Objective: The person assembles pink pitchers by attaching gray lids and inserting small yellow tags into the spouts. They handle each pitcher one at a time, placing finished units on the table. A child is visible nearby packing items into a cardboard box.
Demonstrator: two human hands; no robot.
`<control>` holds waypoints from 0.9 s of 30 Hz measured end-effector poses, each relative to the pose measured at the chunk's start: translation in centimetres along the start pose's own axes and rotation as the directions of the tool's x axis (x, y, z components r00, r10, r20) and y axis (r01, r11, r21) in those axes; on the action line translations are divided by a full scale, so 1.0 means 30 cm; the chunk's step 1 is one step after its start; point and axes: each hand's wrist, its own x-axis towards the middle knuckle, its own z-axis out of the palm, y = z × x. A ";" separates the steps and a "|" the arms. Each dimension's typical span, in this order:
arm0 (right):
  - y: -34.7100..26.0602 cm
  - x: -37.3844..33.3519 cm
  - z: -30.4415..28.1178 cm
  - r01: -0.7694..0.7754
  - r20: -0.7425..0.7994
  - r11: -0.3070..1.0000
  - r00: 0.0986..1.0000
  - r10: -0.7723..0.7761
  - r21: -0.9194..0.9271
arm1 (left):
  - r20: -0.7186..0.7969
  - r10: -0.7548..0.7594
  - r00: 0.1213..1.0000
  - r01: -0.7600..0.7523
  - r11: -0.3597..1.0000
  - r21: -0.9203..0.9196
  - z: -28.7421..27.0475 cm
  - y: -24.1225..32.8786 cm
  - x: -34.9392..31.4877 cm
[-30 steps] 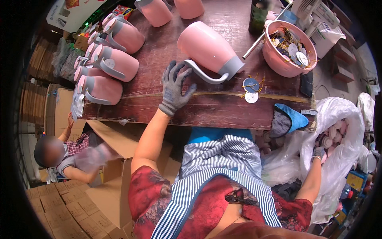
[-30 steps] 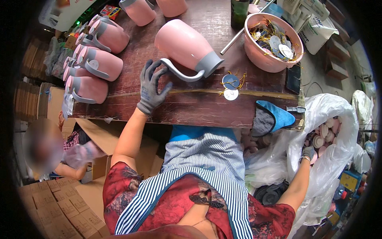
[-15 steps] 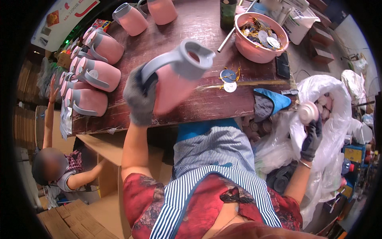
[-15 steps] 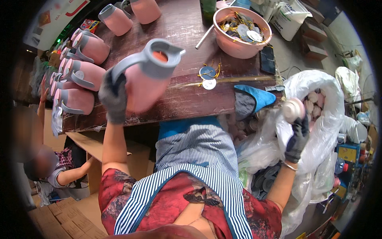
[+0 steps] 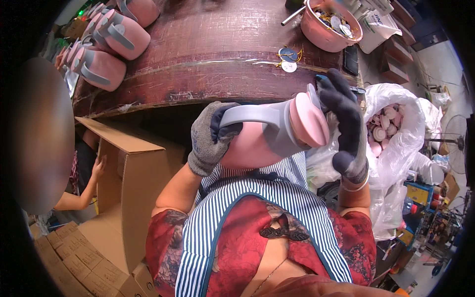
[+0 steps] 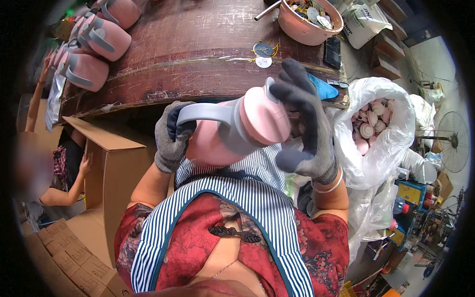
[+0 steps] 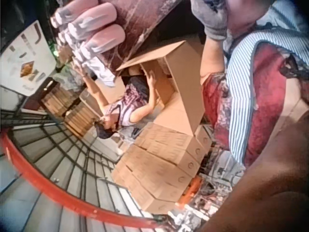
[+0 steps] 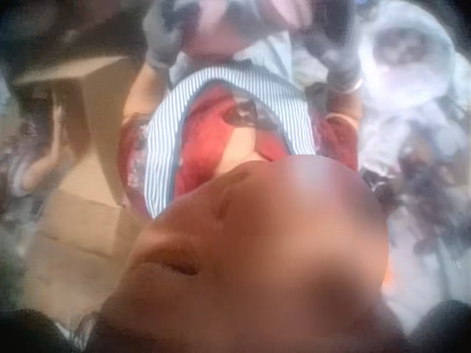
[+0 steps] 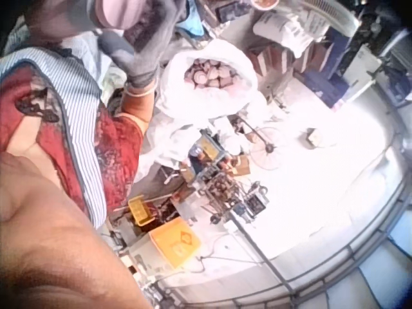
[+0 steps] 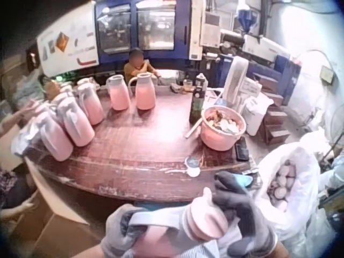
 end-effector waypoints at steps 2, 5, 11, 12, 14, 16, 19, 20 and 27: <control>0.000 0.000 0.021 -0.051 0.045 0.997 0.998 0.054 -0.059 | 0.026 -0.012 1.000 0.012 1.000 -0.004 0.017 0.010 -0.005; 0.004 0.030 0.005 0.284 0.304 0.892 0.936 -0.179 -0.352 | 0.216 -0.068 0.974 0.093 0.990 -0.107 -0.021 -0.022 0.024; 0.068 0.053 0.015 0.674 0.571 0.733 0.637 -0.517 -0.088 | 0.487 -0.027 0.873 0.214 0.918 -0.333 0.017 -0.195 0.106; 0.073 0.057 0.008 0.664 0.573 0.743 0.642 -0.509 -0.085 | 0.513 -0.068 0.856 0.278 0.896 -0.345 0.022 -0.201 0.102; 0.087 0.067 0.000 0.645 0.575 0.761 0.652 -0.493 -0.078 | 0.568 -0.143 0.811 0.402 0.841 -0.363 0.030 -0.206 0.097; 0.116 0.047 0.004 0.673 0.547 0.732 0.654 -0.523 -0.104 | 0.569 -0.155 0.807 0.427 0.820 -0.382 0.049 -0.221 0.086; 0.134 0.054 0.008 0.788 0.547 0.598 0.570 -0.613 -0.150 | 0.582 -0.162 0.797 0.458 0.790 -0.407 0.061 -0.224 0.087; 0.132 0.051 0.005 0.752 0.551 0.644 0.600 -0.580 -0.140 | 0.565 -0.136 0.814 0.432 0.792 -0.431 0.068 -0.215 0.090; 0.179 0.022 0.019 0.627 0.604 0.779 0.628 -0.490 -0.020 | 0.512 -0.142 0.847 0.375 0.843 -0.386 0.090 -0.231 0.067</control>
